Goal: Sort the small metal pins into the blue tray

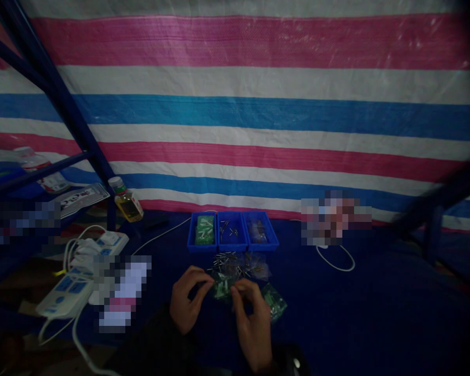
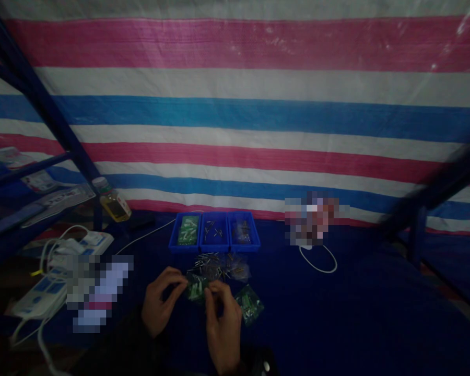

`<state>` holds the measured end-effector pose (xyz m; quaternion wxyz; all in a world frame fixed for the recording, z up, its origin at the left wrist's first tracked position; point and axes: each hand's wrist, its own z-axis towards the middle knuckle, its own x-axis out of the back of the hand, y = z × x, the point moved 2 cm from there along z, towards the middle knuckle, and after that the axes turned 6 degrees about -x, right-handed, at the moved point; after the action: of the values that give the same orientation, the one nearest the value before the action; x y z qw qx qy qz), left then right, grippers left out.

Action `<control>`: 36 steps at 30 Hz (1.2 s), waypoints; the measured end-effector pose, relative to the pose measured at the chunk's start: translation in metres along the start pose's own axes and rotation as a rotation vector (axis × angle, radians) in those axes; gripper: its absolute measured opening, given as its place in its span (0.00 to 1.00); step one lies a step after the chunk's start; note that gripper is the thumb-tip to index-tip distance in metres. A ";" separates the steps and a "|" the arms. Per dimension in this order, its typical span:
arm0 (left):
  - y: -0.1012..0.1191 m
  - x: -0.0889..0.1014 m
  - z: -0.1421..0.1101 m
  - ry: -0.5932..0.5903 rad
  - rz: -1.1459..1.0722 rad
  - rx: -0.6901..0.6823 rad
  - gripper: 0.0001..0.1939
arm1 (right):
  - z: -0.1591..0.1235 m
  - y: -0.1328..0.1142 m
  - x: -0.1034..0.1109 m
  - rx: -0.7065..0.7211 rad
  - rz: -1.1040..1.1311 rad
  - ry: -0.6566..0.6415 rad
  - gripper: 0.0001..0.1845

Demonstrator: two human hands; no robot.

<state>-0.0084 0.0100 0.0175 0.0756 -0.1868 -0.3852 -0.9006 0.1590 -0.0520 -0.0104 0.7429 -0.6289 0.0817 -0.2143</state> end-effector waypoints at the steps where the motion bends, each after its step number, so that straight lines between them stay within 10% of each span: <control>1: 0.000 0.000 0.000 -0.021 0.002 -0.019 0.07 | 0.000 0.000 0.001 0.012 0.001 -0.012 0.12; 36: -0.009 -0.003 -0.001 -0.068 -0.042 -0.035 0.11 | 0.004 -0.003 0.005 0.063 -0.018 -0.046 0.13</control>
<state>-0.0082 0.0153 0.0096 0.0405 -0.2104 -0.3754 -0.9017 0.1643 -0.0514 -0.0057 0.7619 -0.6108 0.0520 -0.2090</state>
